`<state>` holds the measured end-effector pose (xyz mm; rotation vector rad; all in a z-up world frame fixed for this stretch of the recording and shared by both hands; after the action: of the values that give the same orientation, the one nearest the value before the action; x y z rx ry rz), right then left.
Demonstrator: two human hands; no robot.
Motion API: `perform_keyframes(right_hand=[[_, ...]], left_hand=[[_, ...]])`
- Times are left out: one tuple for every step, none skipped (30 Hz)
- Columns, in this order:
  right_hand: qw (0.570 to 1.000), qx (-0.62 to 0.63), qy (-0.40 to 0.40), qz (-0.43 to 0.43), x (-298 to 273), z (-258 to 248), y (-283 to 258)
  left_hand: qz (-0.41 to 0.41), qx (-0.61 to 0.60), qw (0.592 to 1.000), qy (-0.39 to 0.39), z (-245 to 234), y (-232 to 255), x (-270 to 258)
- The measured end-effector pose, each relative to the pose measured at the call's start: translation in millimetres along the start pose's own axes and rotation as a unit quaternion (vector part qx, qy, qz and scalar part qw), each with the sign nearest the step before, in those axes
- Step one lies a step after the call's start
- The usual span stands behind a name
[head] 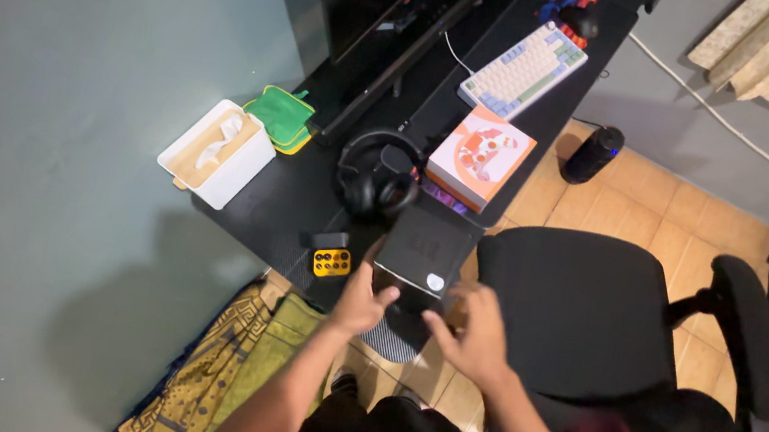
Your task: The person sits at a desk, opens a white product box, and removes a handheld light device wrapped in plastic. They open the battery compartment, insert batteries, and test the device, which lights up. They then wrap the device back in its plastic and close the box, before sitting on the floor and handling a pair of headphones among other electronics laid out.
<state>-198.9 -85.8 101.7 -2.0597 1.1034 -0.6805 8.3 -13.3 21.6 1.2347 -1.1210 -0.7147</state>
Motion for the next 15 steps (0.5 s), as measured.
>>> perform_keyframes(right_hand=[[0.996,-0.048,0.037,-0.064,3.9,-12.9,-16.4],[0.990,-0.066,0.027,-0.119,11.9,-21.5,-33.0],[0.982,-0.084,0.016,-0.169,24.8,-34.0,-47.8],[0.970,-0.101,0.005,-0.220,39.8,-43.6,-63.1],[0.961,-0.131,-0.050,-0.240,54.5,-43.3,-78.5],[0.947,-0.160,-0.104,-0.258,68.2,-37.4,-94.3],[0.929,-0.189,-0.159,-0.275,79.1,-32.4,-107.9],[0.919,-0.230,-0.206,-0.246,89.4,-27.3,-118.7],[0.905,-0.268,-0.251,-0.217,100.1,-21.0,-129.8],[0.886,-0.306,-0.293,-0.186,107.1,-17.9,-138.0],[0.881,-0.320,-0.313,-0.155,111.1,-16.2,-143.4],[0.874,-0.334,-0.332,-0.124,114.1,-15.6,-146.5],[0.866,-0.346,-0.350,-0.091,115.3,-15.3,-147.6],[0.858,-0.358,-0.358,-0.086,118.0,-11.5,-149.3],[0.850,-0.370,-0.367,-0.079,120.9,-8.7,-147.9]], left_hand=[[0.004,0.064,0.997,0.039,-1.1,12.3,-3.7],[0.007,0.127,0.989,0.079,3.7,25.2,-8.8],[0.007,0.189,0.975,0.116,9.9,38.3,-12.8],[0.040,0.222,0.964,0.140,17.0,51.2,-14.6],[0.075,0.253,0.951,0.164,25.2,61.3,-14.0],[0.109,0.284,0.934,0.187,31.3,69.2,-11.9],[0.079,0.264,0.942,0.189,37.9,72.0,-7.2],[0.050,0.244,0.950,0.190,42.9,72.7,-0.3],[0.021,0.225,0.955,0.191,43.7,72.8,7.3],[0.031,0.216,0.956,0.197,46.7,74.0,12.1],[0.043,0.208,0.956,0.201,47.6,73.0,15.6],[0.054,0.199,0.957,0.206,46.4,70.9,17.7],[0.057,0.191,0.961,0.192,45.5,68.7,17.9],[0.060,0.182,0.965,0.179,42.5,66.0,17.2],[0.062,0.172,0.969,0.165,42.0,62.9,15.9]])
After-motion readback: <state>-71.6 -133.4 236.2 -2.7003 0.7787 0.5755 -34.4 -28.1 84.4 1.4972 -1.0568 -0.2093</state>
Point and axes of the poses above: each hand's wrist, its own x-axis towards the middle knuckle, its own z-axis out of the palm, y = z × x, the point moved 2 cm from there along x, towards the middle knuckle, and after that the axes turned 8 degrees about z, right-handed, at the moved point
